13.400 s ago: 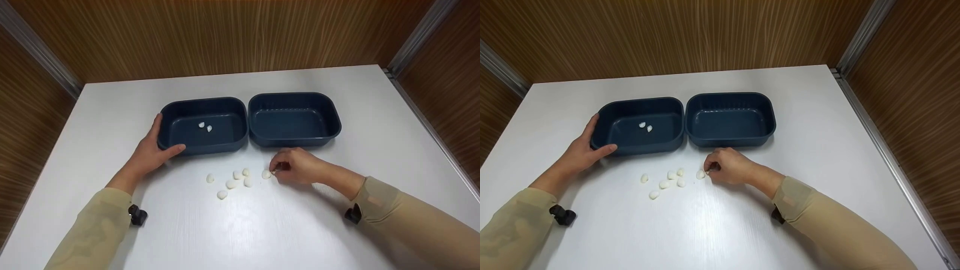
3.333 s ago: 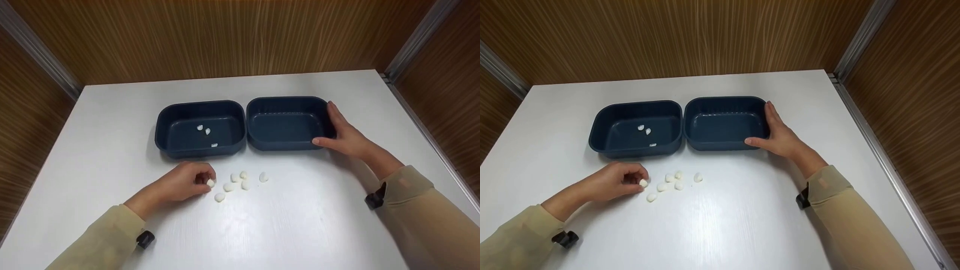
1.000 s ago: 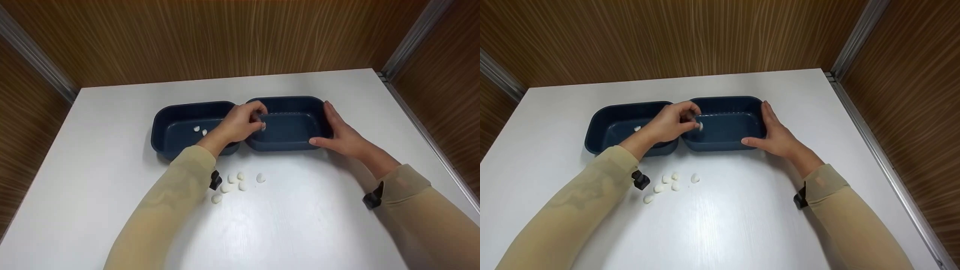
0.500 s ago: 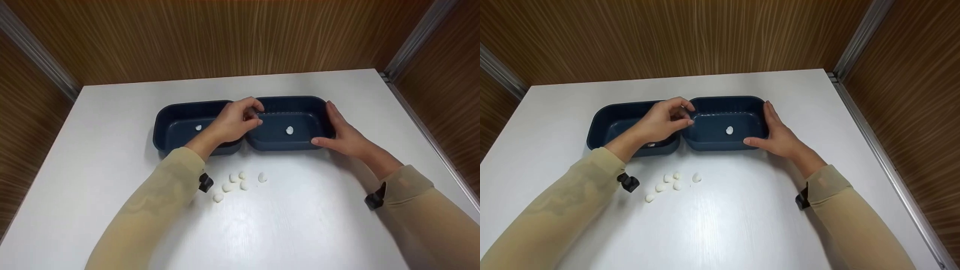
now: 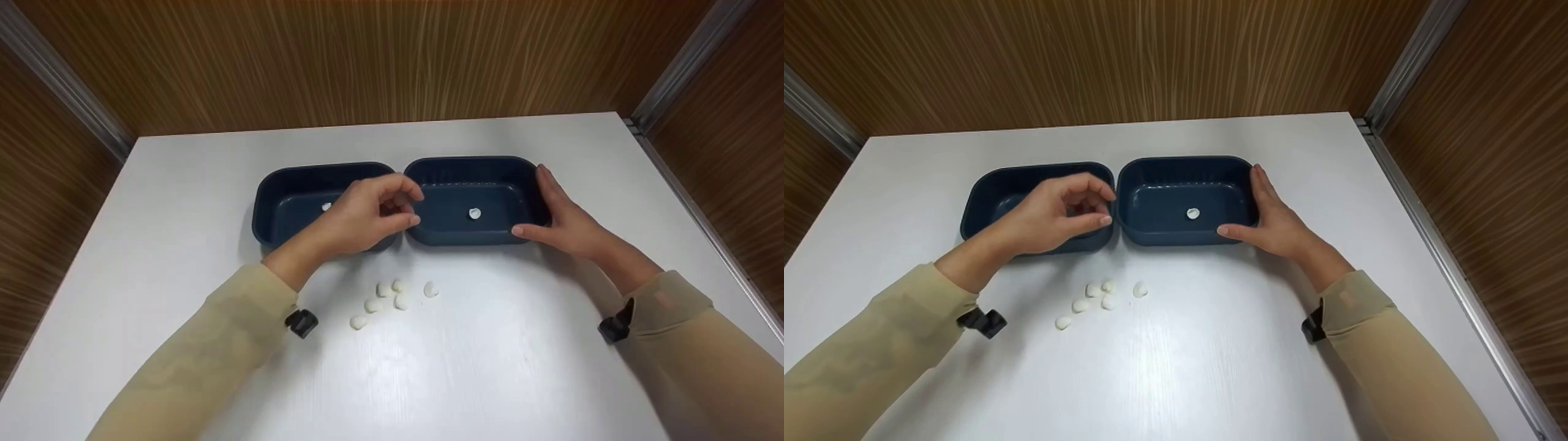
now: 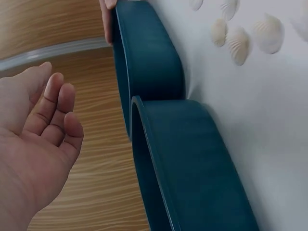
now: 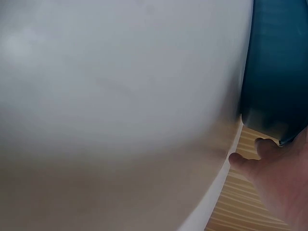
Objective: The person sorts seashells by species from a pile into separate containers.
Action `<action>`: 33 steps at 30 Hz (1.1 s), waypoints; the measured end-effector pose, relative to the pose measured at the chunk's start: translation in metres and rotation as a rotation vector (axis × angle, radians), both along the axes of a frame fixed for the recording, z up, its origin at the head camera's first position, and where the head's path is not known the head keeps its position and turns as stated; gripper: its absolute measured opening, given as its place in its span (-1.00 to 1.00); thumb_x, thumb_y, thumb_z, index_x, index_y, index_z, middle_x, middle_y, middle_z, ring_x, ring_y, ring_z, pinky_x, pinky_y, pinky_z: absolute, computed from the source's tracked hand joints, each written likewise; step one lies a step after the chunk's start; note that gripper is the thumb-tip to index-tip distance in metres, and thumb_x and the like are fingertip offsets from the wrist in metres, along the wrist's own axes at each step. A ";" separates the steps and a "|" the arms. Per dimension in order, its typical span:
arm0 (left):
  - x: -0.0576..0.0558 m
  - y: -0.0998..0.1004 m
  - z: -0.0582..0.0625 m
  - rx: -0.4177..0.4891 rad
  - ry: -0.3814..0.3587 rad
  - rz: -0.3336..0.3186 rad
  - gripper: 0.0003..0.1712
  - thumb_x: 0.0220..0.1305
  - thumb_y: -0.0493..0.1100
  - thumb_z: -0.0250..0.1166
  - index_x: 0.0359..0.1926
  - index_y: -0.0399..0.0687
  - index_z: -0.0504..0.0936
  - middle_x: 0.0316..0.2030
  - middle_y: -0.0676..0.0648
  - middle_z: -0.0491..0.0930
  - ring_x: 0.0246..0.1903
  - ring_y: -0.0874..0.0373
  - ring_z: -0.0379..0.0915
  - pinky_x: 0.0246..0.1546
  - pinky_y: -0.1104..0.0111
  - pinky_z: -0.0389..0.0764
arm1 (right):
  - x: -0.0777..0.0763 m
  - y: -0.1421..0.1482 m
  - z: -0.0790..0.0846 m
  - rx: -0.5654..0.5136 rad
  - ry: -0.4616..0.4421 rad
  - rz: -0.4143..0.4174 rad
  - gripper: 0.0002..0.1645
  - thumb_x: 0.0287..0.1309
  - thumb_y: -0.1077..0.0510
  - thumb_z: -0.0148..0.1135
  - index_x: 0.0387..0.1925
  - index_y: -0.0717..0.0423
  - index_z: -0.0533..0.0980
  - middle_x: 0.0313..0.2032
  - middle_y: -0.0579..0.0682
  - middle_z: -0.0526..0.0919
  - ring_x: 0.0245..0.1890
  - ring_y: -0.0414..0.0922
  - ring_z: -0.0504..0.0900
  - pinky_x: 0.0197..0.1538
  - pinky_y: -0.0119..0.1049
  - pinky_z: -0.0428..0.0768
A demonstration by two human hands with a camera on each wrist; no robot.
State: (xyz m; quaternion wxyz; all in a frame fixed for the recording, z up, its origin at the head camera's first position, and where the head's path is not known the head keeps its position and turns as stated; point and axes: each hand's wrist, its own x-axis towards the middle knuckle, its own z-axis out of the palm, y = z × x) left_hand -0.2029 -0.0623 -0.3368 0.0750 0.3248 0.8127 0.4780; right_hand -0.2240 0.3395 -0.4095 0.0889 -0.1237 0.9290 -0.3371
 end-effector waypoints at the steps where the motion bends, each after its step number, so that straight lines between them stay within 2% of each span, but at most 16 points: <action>1: 0.004 -0.002 0.000 0.002 -0.002 -0.013 -0.75 0.44 -0.27 0.42 0.09 -0.11 0.66 -0.18 0.00 0.68 -0.20 0.16 0.58 -0.08 0.25 0.62 | 0.000 0.000 0.000 -0.001 0.002 0.001 0.46 0.29 -0.21 0.46 0.70 -0.10 -0.44 0.69 -0.09 -0.49 0.68 0.02 -0.42 0.61 0.24 -0.21; 7: 0.023 -0.015 -0.012 -0.034 -0.015 -0.090 -0.78 0.42 -0.31 0.42 0.04 -0.13 0.69 -0.23 0.01 0.68 -0.28 0.17 0.54 -0.20 0.29 0.60 | 0.000 0.002 -0.001 -0.002 0.002 0.005 0.45 0.30 -0.20 0.46 0.70 -0.11 -0.45 0.69 -0.09 -0.49 0.68 0.02 -0.42 0.61 0.25 -0.21; 11: 0.033 -0.026 -0.024 -0.092 -0.037 -0.111 -0.79 0.40 -0.31 0.43 0.02 -0.09 0.70 -0.26 0.06 0.69 -0.28 0.19 0.54 -0.26 0.33 0.55 | 0.000 0.003 0.000 -0.004 -0.001 0.006 0.45 0.30 -0.21 0.46 0.70 -0.11 -0.45 0.69 -0.09 -0.49 0.68 0.02 -0.42 0.61 0.26 -0.21; 16: 0.044 -0.042 -0.039 -0.148 -0.088 -0.122 -0.81 0.37 -0.26 0.46 -0.03 -0.08 0.73 -0.28 0.10 0.68 -0.24 0.20 0.56 -0.24 0.35 0.55 | 0.000 0.003 0.000 0.003 -0.003 0.006 0.46 0.29 -0.21 0.46 0.70 -0.12 -0.46 0.69 -0.09 -0.49 0.68 0.02 -0.42 0.61 0.26 -0.21; 28: 0.056 -0.073 -0.073 -0.206 -0.274 -0.166 -0.83 0.32 -0.25 0.52 -0.10 -0.13 0.76 -0.28 0.12 0.67 -0.22 0.19 0.56 -0.09 0.36 0.61 | 0.001 0.002 -0.002 0.002 0.001 0.003 0.46 0.29 -0.21 0.46 0.70 -0.13 -0.46 0.69 -0.09 -0.49 0.68 0.01 -0.43 0.61 0.24 -0.22; 33: 0.059 -0.079 -0.082 -0.237 -0.270 -0.168 -0.80 0.27 -0.24 0.56 -0.10 -0.06 0.77 -0.24 0.08 0.67 -0.18 0.15 0.55 -0.07 0.38 0.58 | 0.002 0.001 -0.002 -0.001 0.014 0.009 0.45 0.29 -0.21 0.47 0.71 -0.10 -0.43 0.69 -0.09 -0.47 0.68 -0.03 -0.43 0.62 0.21 -0.22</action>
